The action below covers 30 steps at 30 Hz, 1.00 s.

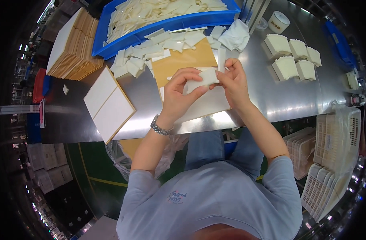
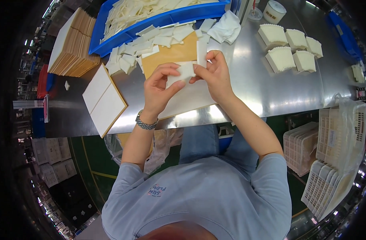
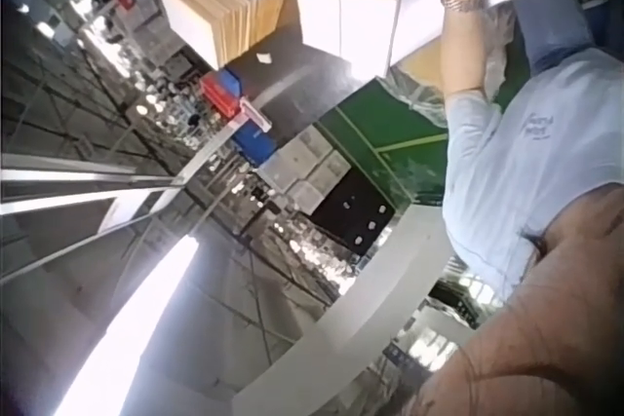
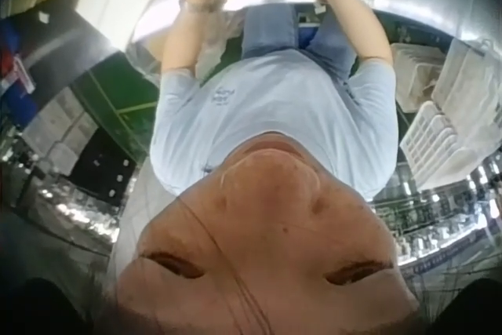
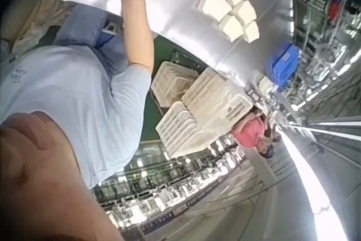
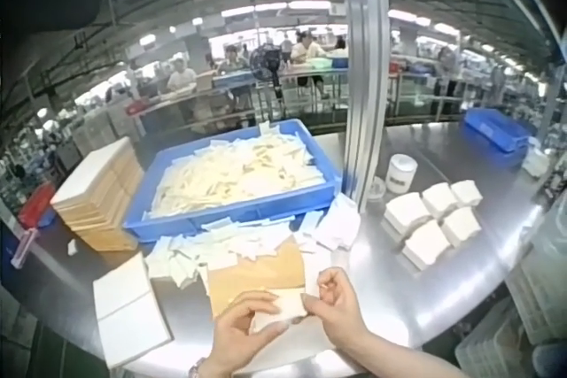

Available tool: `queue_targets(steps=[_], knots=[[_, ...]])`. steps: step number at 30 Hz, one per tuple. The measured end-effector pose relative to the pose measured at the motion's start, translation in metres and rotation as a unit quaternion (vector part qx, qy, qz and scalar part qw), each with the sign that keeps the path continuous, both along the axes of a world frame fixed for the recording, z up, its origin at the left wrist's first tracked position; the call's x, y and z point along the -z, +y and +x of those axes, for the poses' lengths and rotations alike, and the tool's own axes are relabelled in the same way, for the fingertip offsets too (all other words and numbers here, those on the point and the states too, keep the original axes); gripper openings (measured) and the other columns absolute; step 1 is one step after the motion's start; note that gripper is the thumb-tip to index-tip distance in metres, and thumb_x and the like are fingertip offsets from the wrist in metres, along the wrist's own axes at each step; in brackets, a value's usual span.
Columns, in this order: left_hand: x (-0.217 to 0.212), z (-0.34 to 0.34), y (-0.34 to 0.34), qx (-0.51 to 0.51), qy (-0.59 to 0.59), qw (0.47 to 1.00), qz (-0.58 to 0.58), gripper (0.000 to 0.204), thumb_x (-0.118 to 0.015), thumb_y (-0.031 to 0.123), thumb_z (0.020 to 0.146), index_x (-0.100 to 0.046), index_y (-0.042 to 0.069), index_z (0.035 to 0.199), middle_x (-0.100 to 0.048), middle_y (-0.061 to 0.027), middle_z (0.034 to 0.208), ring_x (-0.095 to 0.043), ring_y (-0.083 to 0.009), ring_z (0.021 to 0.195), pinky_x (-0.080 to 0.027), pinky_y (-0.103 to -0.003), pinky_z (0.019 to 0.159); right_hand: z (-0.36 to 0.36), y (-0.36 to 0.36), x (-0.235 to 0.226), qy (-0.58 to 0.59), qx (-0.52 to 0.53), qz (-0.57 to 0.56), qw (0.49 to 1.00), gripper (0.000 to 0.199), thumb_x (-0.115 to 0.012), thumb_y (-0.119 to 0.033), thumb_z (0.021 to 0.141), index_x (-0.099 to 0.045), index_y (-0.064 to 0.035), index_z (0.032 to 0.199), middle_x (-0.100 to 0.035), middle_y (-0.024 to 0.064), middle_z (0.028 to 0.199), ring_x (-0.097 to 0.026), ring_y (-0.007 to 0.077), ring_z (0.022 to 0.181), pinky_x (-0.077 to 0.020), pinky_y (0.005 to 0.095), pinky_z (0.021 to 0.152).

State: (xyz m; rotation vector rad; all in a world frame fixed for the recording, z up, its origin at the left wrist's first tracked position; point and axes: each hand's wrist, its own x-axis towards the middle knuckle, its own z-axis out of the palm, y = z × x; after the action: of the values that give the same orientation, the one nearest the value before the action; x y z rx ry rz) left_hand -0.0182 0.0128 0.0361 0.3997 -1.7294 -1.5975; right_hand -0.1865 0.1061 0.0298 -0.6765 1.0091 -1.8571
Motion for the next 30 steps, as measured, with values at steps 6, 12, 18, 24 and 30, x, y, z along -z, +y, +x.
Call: queue_targets(steps=[6, 12, 18, 24, 30], knots=[[0.0, -0.001, 0.01, -0.049, -0.063, 0.989, -0.123, 0.028, -0.085, -0.001, 0.073, -0.072, 0.004, 0.097, -0.066, -0.0093, 0.116, -0.06, -0.0198, 0.118, -0.05, -0.031, 0.098, -0.008, -0.007, 0.007, -0.063, 0.134, 0.03, 0.988, 0.023, -0.064, -0.001, 0.09, -0.045, -0.0088, 0.101, -0.063, 0.0106, 0.103, -0.064, 0.0212, 0.098, -0.052, 0.0421, 0.086], [-0.008, -0.011, -0.016, -0.064, -0.153, 0.925, -0.343, 0.03, -0.086, 0.015, 0.077, -0.073, 0.014, 0.104, -0.071, -0.0042, 0.116, -0.056, -0.0307, 0.128, -0.032, -0.052, 0.114, -0.055, 0.001, 0.012, -0.109, 0.241, 0.014, 0.964, 0.021, -0.068, -0.005, 0.089, -0.049, -0.0118, 0.094, -0.059, 0.0043, 0.096, -0.058, 0.0179, 0.093, -0.0475, 0.043, 0.085], [-0.011, -0.009, -0.009, -0.074, -0.187, 0.925, -0.322, 0.032, -0.085, 0.017, 0.077, -0.073, 0.013, 0.107, -0.072, -0.0039, 0.113, -0.053, -0.032, 0.129, -0.034, -0.051, 0.111, -0.071, 0.064, 0.035, -0.008, 0.205, 0.041, 0.978, 0.017, -0.068, -0.005, 0.093, -0.052, -0.0124, 0.096, -0.062, 0.004, 0.088, -0.058, 0.0119, 0.075, -0.0445, 0.0251, 0.068], [-0.013, -0.012, 0.044, -0.052, -0.107, 0.948, -0.297, 0.03, -0.081, 0.007, 0.078, -0.073, 0.008, 0.106, -0.069, -0.0092, 0.115, -0.061, -0.0308, 0.11, -0.048, -0.041, 0.097, -0.091, 0.114, 0.037, 0.002, 0.21, 0.092, 0.973, 0.01, -0.06, -0.011, 0.1, -0.053, -0.0055, 0.105, -0.066, 0.02, 0.118, -0.069, 0.0209, 0.09, -0.0507, 0.0283, 0.066], [0.017, -0.043, 0.077, 0.001, -0.126, 0.944, -0.305, 0.032, -0.075, 0.011, 0.084, -0.069, 0.009, 0.115, -0.067, -0.0082, 0.119, -0.059, -0.0292, 0.109, -0.044, -0.04, 0.095, -0.101, 0.123, 0.041, 0.001, 0.171, 0.081, 0.982, 0.011, -0.054, -0.01, 0.103, -0.051, -0.004, 0.111, -0.062, 0.0246, 0.13, -0.07, 0.0254, 0.1, -0.0543, 0.0288, 0.065]])
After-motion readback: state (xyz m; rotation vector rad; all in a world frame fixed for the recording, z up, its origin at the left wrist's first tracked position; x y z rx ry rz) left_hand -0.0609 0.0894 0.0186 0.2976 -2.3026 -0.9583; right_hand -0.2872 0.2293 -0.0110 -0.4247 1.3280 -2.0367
